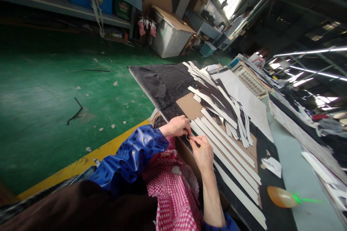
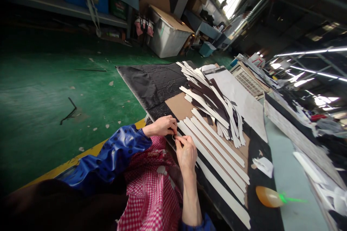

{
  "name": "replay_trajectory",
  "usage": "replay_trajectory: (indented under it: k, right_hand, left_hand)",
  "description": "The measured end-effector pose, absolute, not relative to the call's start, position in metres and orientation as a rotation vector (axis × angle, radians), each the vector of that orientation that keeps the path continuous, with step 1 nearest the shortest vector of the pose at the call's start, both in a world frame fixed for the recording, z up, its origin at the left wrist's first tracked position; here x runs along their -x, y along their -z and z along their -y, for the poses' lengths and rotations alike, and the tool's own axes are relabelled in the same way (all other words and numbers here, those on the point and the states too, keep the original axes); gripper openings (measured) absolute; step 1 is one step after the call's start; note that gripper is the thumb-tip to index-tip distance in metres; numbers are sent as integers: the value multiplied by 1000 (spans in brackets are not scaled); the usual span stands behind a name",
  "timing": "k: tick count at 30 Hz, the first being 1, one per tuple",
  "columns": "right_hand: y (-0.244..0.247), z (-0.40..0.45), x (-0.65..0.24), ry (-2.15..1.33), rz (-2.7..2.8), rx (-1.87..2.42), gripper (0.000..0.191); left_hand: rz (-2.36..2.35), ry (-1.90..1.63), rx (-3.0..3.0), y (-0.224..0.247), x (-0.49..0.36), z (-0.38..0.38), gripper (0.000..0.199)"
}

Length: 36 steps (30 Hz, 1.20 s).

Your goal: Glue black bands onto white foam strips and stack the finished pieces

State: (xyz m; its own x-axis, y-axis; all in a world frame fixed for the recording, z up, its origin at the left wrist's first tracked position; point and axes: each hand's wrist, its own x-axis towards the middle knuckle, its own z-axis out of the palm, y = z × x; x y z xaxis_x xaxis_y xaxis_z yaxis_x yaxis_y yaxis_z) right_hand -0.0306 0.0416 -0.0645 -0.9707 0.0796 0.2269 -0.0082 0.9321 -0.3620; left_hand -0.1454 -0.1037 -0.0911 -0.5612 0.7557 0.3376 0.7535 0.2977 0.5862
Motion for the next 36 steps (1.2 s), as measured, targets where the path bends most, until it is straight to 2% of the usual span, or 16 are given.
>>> replay_trajectory:
  k: [10,16,21,23,30,36]
  right_hand:
    - [62,-39,32,-431,2879,53,27]
    - [57,-39,31,-365,2928,17,28]
    - [52,-39,29,-357,2981,-2,29]
    - [52,-39,28,-323,2985,-8,29]
    - [48,-39,28,-298,3003,-4,28]
    - [50,-42,30,-410,3019,-6,33]
  left_hand:
    - [-2567,-1199,-1474,87,139,104,18]
    - [-2519,-1215,-1463,87,142,105,14]
    - [-2436,-1737,-1273,79,136,119,27]
    - [-2465,-1805,-1267,76,129,125,29]
    - [-2698,-1353,-1393,85,100,125,35]
    - [-2717,-1321,-1395,96,91,118,32]
